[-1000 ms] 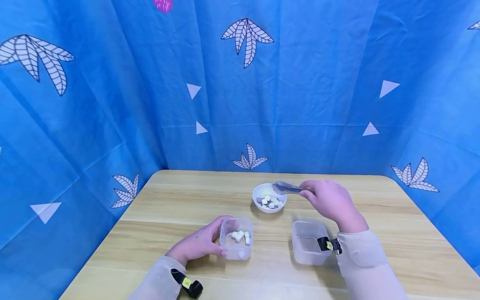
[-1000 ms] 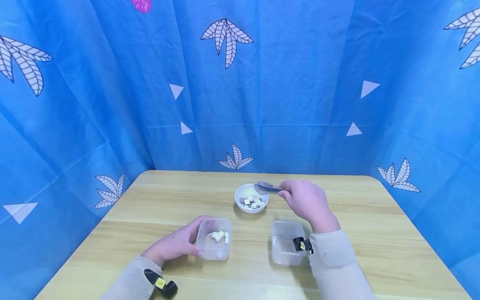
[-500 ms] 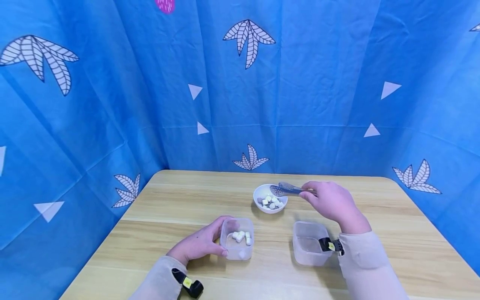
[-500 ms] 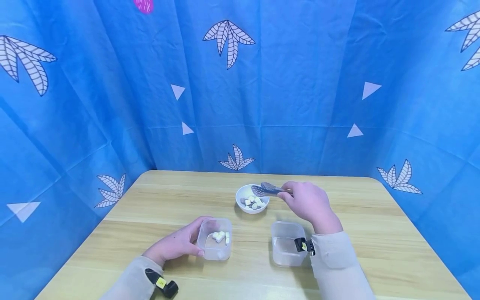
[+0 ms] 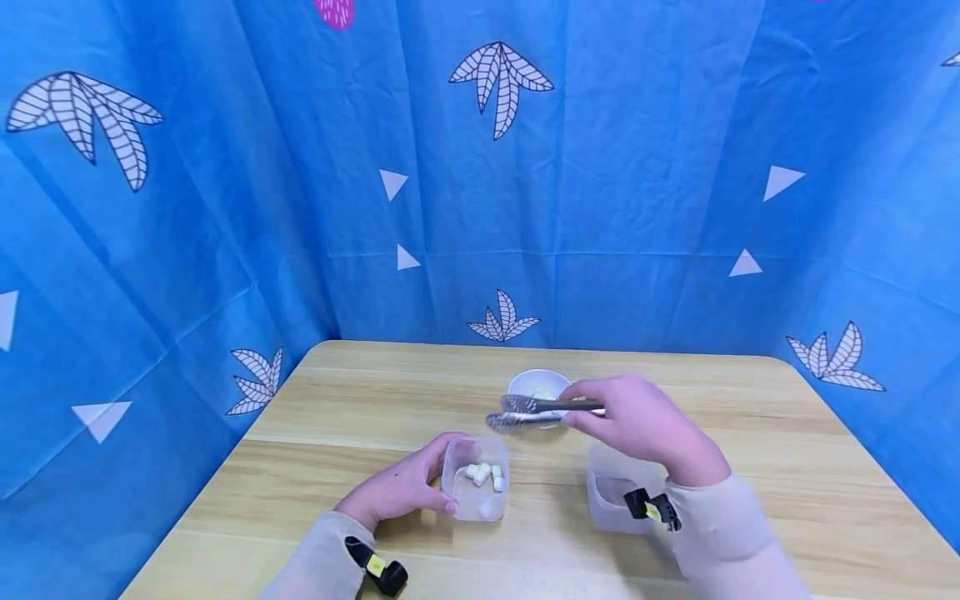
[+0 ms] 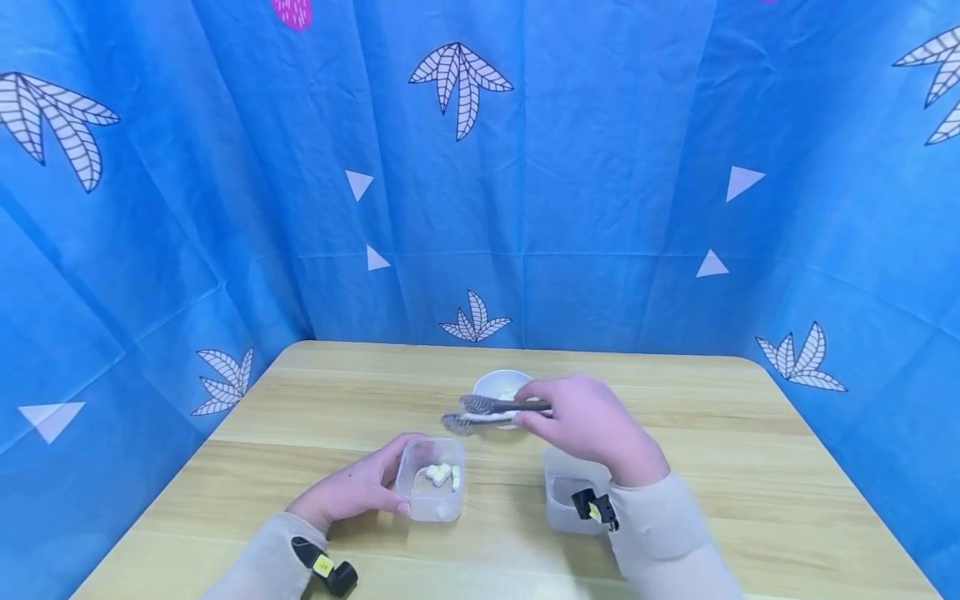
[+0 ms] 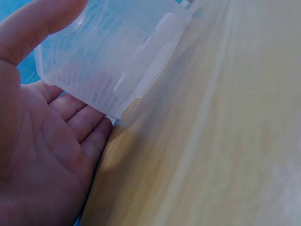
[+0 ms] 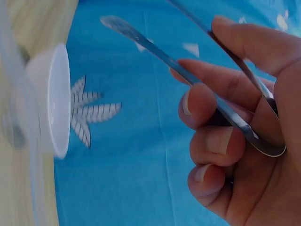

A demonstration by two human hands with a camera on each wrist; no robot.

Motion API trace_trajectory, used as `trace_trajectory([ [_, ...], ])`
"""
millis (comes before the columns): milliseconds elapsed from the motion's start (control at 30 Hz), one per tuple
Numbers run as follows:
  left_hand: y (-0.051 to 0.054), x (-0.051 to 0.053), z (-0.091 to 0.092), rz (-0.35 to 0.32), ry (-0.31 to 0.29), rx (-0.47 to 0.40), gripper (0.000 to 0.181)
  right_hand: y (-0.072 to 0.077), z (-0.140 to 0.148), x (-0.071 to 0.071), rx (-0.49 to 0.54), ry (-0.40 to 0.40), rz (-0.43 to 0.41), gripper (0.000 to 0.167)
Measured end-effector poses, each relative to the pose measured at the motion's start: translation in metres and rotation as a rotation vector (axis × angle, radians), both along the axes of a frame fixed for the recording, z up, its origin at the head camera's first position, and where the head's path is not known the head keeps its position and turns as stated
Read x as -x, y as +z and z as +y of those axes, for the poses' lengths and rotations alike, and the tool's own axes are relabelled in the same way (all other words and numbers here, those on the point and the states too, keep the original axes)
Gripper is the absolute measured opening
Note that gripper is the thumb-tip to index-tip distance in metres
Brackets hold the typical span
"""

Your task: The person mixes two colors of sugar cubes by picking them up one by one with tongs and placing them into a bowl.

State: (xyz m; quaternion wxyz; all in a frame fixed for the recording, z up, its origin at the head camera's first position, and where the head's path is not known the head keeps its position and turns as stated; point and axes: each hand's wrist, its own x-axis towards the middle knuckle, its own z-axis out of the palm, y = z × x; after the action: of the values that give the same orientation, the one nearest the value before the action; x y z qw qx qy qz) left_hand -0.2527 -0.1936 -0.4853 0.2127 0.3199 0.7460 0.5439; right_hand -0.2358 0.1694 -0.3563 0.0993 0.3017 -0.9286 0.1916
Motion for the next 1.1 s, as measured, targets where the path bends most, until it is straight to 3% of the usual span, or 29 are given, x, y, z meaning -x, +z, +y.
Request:
trace_trajectory([
  [300, 0.001, 0.000, 0.000, 0.024, 0.029, 0.069, 0.081, -0.003, -0.036, -0.012, -0.111, 0.094, 0.017, 0.026],
  [467, 0.000, 0.001, -0.001, 0.020, 0.014, 0.048, 0.080, -0.006, -0.051, -0.010, -0.161, 0.116, 0.033, 0.025],
  [633, -0.001, 0.002, -0.003, 0.016, -0.012, 0.001, 0.082, -0.004, -0.071, -0.006, -0.242, 0.131, 0.076, 0.013],
  [833, 0.000, 0.002, -0.004, 0.039, 0.012, 0.049, 0.081, -0.007, -0.096, -0.003, -0.368, 0.153, 0.081, 0.007],
  [1100, 0.000, 0.000, -0.001, 0.037, 0.014, 0.075, 0.084, -0.010, -0.098, -0.007, -0.358, 0.187, 0.098, 0.016],
])
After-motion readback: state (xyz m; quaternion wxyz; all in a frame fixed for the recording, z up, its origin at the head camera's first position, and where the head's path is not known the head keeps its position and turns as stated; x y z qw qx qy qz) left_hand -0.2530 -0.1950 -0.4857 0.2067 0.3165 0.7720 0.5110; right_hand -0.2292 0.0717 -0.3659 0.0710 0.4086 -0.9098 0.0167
